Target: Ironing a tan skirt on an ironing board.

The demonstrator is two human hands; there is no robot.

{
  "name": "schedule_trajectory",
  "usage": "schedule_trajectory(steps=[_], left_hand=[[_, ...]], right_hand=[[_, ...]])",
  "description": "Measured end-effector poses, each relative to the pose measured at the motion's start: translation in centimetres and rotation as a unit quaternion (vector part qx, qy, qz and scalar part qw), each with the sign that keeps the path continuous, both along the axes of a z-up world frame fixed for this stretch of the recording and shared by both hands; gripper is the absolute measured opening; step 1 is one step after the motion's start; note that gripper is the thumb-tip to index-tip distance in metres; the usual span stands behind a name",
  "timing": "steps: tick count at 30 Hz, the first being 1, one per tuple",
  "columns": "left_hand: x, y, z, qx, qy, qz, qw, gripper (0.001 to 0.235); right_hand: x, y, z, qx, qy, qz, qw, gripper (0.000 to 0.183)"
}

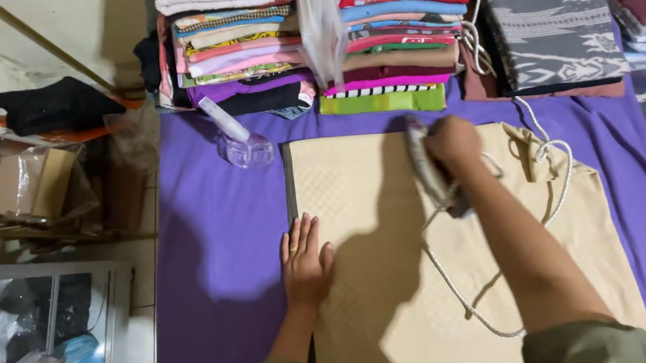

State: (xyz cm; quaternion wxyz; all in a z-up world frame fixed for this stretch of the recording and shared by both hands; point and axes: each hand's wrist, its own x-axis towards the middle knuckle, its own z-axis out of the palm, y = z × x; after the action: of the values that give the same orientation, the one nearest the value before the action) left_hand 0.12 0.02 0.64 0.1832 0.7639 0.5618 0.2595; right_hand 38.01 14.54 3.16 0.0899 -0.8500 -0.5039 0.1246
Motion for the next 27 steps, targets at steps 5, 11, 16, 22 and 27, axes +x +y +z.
schedule_trajectory(steps=[5,11,16,22,27], left_hand=[[0.1,0.1,0.2,-0.009,-0.002,0.003,1.000,0.058],[-0.1,0.2,0.3,0.014,-0.020,0.002,1.000,0.058],[-0.4,0.3,-0.6,0.005,-0.042,0.004,0.999,0.053],[-0.9,0.1,-2.3,0.025,-0.088,-0.025,0.996,0.042],[-0.9,0.0,-1.8,0.036,-0.056,-0.025,0.997,0.045]], right_hand=[[3.8,-5.9,2.5,-0.057,0.001,-0.016,0.998,0.052],[-1.8,-11.3,6.0,-0.141,-0.030,0.216,0.966,0.051],[-9.7,-6.3,5.3,-0.123,-0.081,0.347,0.926,0.050],[-20.6,2.0,3.8,-0.037,-0.047,0.331,0.942,0.033],[-24.0,6.7,1.1,-0.033,0.033,0.172,0.984,0.024]])
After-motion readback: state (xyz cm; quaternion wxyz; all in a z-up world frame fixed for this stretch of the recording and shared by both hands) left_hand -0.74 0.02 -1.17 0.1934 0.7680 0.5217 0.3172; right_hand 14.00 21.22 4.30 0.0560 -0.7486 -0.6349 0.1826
